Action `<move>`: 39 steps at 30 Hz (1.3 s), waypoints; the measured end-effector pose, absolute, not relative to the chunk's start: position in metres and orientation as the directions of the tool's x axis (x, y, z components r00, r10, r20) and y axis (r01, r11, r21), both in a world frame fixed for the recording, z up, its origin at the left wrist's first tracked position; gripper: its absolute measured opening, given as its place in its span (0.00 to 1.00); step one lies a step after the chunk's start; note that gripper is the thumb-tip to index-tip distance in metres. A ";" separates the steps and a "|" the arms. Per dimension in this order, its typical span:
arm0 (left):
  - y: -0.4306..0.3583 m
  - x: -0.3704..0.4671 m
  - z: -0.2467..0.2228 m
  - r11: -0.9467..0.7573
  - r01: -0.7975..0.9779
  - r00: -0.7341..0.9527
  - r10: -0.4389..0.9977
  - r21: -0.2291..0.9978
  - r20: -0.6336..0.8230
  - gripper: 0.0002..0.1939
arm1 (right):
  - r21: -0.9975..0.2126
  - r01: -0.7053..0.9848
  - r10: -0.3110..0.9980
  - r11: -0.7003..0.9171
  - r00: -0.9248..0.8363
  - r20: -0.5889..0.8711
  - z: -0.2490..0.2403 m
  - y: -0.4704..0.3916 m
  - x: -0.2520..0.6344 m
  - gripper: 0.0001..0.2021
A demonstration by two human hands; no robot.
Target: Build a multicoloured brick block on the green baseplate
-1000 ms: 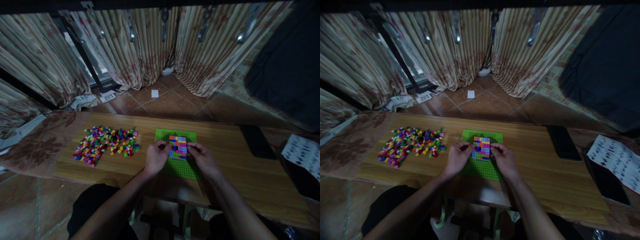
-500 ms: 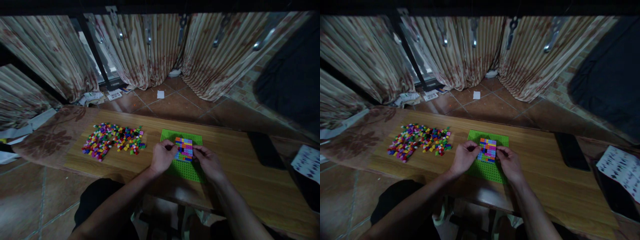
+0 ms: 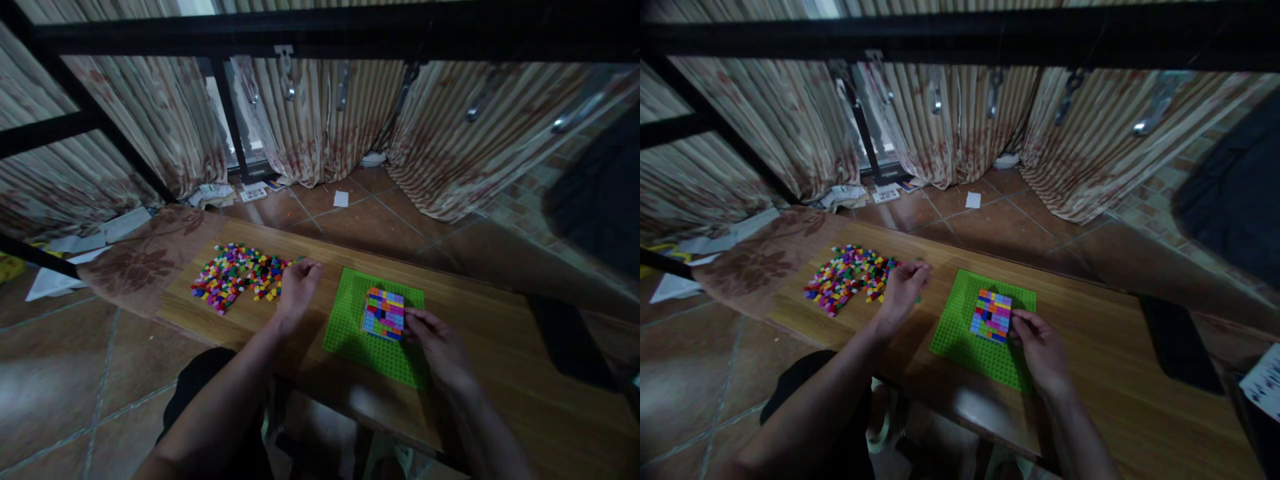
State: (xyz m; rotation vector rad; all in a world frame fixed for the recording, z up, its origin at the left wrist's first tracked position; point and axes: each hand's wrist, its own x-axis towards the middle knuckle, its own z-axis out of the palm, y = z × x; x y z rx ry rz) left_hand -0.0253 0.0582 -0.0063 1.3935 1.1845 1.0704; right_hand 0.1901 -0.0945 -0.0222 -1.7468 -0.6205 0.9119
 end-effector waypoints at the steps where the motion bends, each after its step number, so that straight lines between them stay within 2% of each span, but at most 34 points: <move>1: 0.067 -0.037 -0.002 -0.055 0.180 0.137 0.990 0.982 0.031 0.10 | -0.936 -0.003 0.763 -0.351 0.579 -0.288 -0.022 -0.095 0.191 0.22; 4: 0.085 -0.074 0.009 -0.114 0.403 0.192 0.981 0.908 0.038 0.08 | -0.923 0.041 0.761 -0.383 0.581 -0.290 -0.022 -0.097 0.195 0.22; 7: 0.093 -0.101 0.016 -0.167 0.605 0.200 0.978 0.779 0.055 0.11 | -0.909 0.073 0.756 -0.410 0.585 -0.294 -0.024 -0.097 0.199 0.22; 12: 0.090 -0.115 0.013 -0.194 0.799 0.234 0.972 0.569 0.003 0.13 | -0.882 0.080 0.741 -0.464 0.581 -0.337 -0.026 -0.097 0.201 0.22; 15: 0.087 -0.113 0.009 -0.214 0.826 0.265 0.964 0.521 -0.025 0.13 | -0.858 0.093 0.730 -0.505 0.576 -0.368 -0.027 -0.097 0.201 0.22; 21: 0.075 -0.095 0.001 -0.297 0.786 0.338 0.941 0.542 0.025 0.08 | -0.869 0.102 0.743 -0.484 0.572 -0.347 -0.029 -0.098 0.203 0.21; 28: 0.068 -0.079 -0.003 -0.298 0.881 0.314 0.949 0.368 0.017 0.11 | -0.871 0.089 0.739 -0.483 0.575 -0.351 -0.028 -0.097 0.200 0.22; 34: 0.070 -0.080 -0.001 -0.363 0.898 0.388 0.920 0.249 -0.059 0.11 | -0.901 0.032 0.758 -0.432 0.554 -0.344 -0.031 -0.096 0.200 0.22; 39: 0.070 -0.079 -0.001 -0.426 0.882 0.440 0.898 0.199 -0.028 0.10 | -0.893 0.019 0.734 -0.449 0.579 -0.357 -0.025 -0.096 0.197 0.23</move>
